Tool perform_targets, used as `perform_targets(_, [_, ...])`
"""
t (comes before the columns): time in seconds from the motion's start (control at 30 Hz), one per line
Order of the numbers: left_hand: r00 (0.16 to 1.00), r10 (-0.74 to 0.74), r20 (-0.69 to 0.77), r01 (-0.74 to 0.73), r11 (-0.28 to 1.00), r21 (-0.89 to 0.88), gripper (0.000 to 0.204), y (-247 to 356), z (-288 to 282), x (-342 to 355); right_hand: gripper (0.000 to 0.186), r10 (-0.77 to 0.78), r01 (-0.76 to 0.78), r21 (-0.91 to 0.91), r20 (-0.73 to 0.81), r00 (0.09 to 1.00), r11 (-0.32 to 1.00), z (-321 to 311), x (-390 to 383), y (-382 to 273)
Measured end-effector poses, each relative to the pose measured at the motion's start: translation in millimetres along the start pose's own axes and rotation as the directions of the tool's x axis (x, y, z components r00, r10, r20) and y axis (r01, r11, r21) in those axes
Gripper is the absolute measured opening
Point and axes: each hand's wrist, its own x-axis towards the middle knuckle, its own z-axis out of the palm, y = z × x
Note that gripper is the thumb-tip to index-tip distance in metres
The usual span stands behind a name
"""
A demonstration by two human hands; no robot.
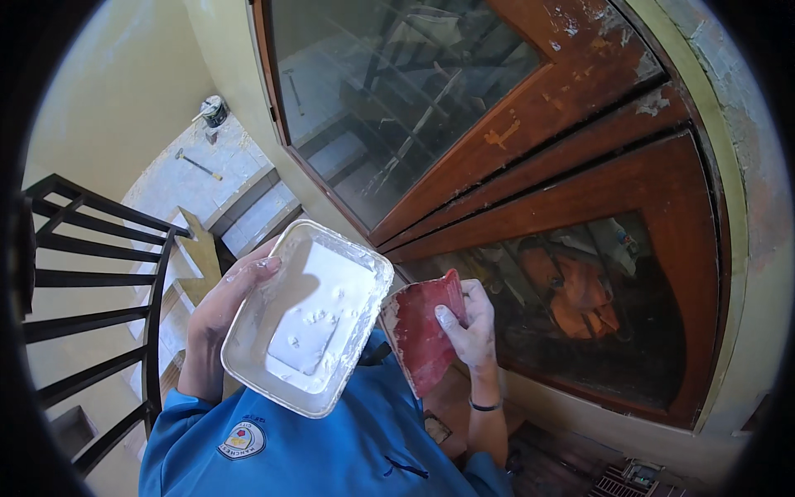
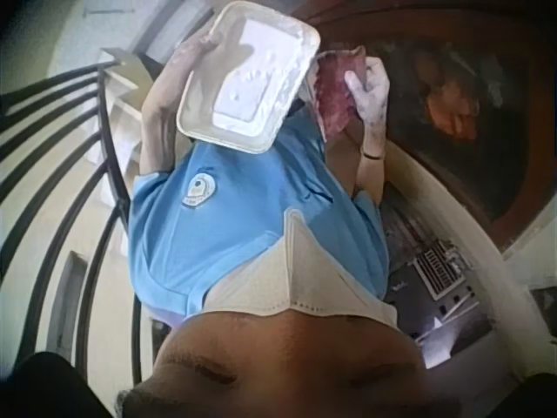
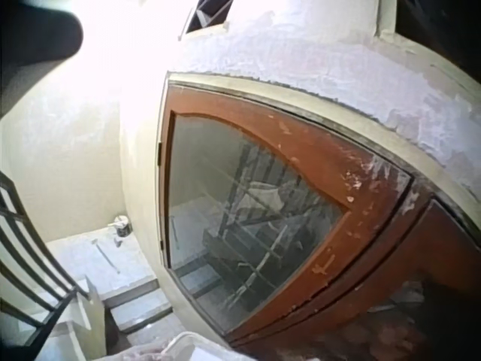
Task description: The person applies putty to a wall surface above a window frame using a plastic putty knife and then removes masking tape from the area.
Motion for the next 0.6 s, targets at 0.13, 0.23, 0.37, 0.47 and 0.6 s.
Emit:
perform_targets(0.13, [0.991,0.093,0.099,-0.094,0.995,0.013,0.061,-1,-5,3,0.034,-0.036,-0.04,-0.347,-0.209,0.977,0.937,3,-24,-56])
perform_targets(0.23, [0.99,0.043,0.133,-0.061,0.989,0.137,0.07,-2,-3,8,0.041,-0.177,-0.001,-0.593,-0.242,0.954,0.805,16,-32,-122])
perform_targets(0.37, [0.977,0.111,0.183,-0.136,0.982,0.133,0.058,-16,3,16,0.046,-0.252,0.007,-0.798,-0.182,0.951,0.603,26,-14,-184])
perform_targets(0.47, [0.966,0.113,0.231,-0.148,0.979,0.142,0.057,-17,6,20,0.045,-0.247,0.079,-0.905,-0.03,0.969,0.418,31,1,-210])
perform_targets(0.6, [0.953,0.102,0.284,-0.147,0.979,0.141,0.056,-20,7,23,0.047,-0.12,0.05,-0.963,0.018,0.993,0.265,37,15,-232])
